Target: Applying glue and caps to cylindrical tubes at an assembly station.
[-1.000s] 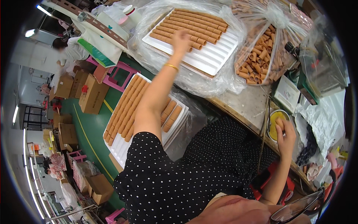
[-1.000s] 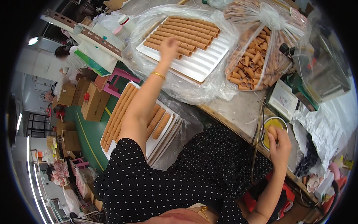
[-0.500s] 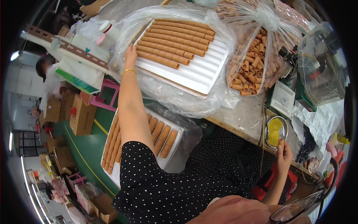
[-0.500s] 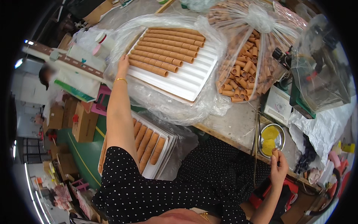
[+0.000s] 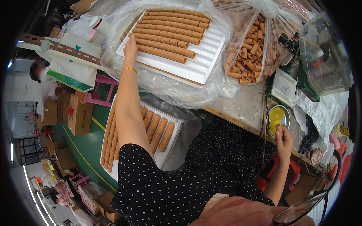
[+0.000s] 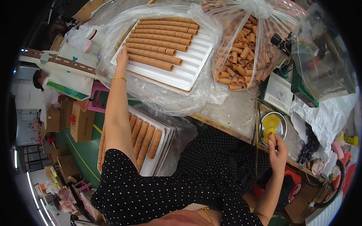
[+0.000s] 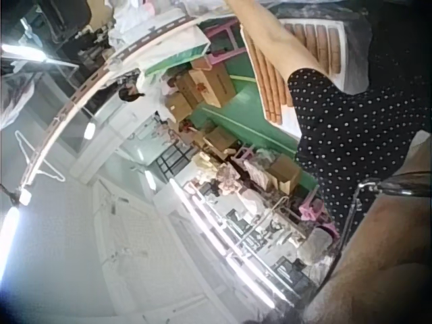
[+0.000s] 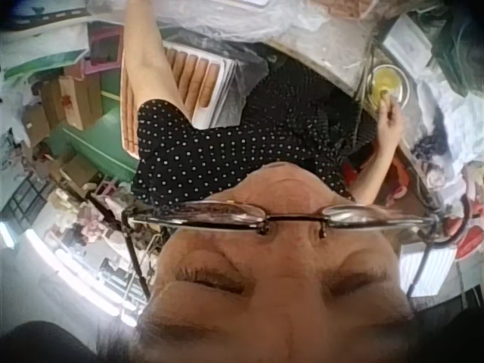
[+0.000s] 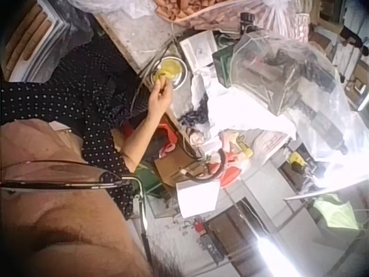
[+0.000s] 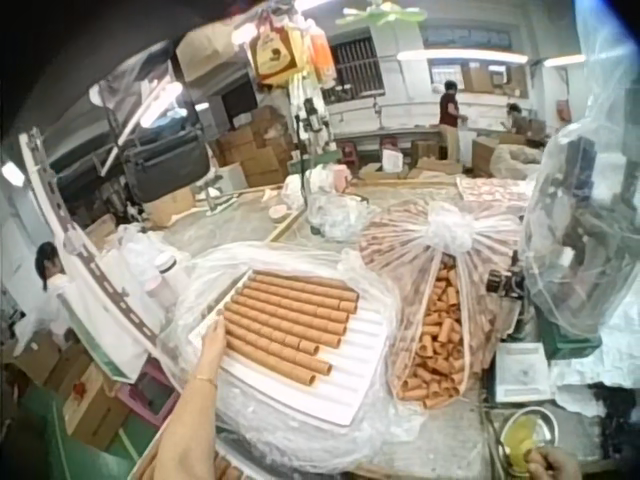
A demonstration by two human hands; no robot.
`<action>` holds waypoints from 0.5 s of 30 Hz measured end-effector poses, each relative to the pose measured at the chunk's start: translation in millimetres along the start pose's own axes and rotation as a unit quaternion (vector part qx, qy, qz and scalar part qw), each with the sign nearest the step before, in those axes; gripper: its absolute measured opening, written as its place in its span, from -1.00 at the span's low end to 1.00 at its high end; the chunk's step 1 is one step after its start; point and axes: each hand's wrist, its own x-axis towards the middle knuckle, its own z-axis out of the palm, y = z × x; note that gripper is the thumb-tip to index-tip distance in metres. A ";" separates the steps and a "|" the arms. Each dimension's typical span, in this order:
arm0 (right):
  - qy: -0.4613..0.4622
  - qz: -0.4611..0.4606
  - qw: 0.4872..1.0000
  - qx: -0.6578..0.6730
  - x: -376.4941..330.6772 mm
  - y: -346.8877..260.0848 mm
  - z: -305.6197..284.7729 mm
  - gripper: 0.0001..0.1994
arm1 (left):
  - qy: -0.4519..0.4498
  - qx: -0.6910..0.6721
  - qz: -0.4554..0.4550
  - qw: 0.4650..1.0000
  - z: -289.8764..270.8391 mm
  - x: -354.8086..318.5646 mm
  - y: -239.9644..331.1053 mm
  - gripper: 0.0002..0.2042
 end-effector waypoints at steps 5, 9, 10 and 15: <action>-0.010 -0.015 1.000 -0.002 -2.6 1.0 0.9 -0.76 | -0.003 -0.041 -0.023 0.999 12.5 -31.4 26.1 -0.45; -0.011 -0.046 0.999 -0.017 -6.2 4.9 -1.6 -0.75 | 0.005 -0.043 0.021 0.999 25.4 -43.4 27.1 -0.47; -0.010 -0.048 0.999 -0.017 -7.0 5.8 -2.6 -0.75 | 0.004 -0.042 0.021 0.999 26.1 -43.7 24.9 -0.47; -0.022 -0.055 0.998 0.009 -12.9 7.3 -5.9 -0.76 | 0.081 0.167 -0.017 0.983 21.1 -38.6 33.1 -0.53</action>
